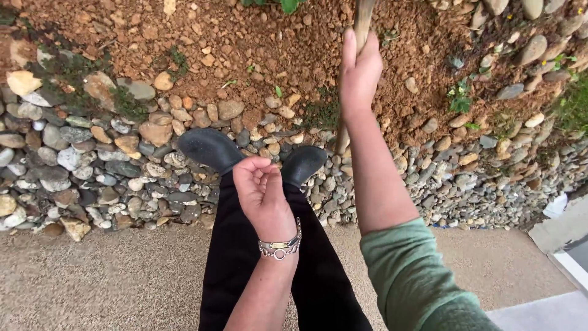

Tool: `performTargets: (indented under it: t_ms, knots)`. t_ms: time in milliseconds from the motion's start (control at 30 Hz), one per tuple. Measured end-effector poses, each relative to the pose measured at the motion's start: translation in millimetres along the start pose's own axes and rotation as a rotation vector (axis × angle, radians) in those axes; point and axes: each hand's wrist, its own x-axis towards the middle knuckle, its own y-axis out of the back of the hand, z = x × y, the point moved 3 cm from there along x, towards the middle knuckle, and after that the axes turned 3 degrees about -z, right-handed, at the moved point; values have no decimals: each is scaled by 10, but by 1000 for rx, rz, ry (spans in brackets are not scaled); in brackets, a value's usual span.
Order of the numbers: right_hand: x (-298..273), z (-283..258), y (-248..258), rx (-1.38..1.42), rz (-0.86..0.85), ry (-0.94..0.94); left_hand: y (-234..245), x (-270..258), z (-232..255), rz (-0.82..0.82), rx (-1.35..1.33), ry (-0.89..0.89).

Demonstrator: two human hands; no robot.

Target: Loosening soil and weeding around plants using a hand pickaxe

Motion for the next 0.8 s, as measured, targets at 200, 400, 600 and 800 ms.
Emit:
performTargets:
  t_ms: [200,400,600,800]
  knots:
    - [328,-490,-231,-9,-58,131,-79,-19,14,-12,-2,3]
    - [648,-443,-449,-98,-162,36,-93,-6,14,-2,9,20]
    - [854,-353,-529,-241,-285,-80,-109,24,88,5,-11,26]
    - [615,252,-379,-229,-176,-182,-110,8,33,18,-19,36]
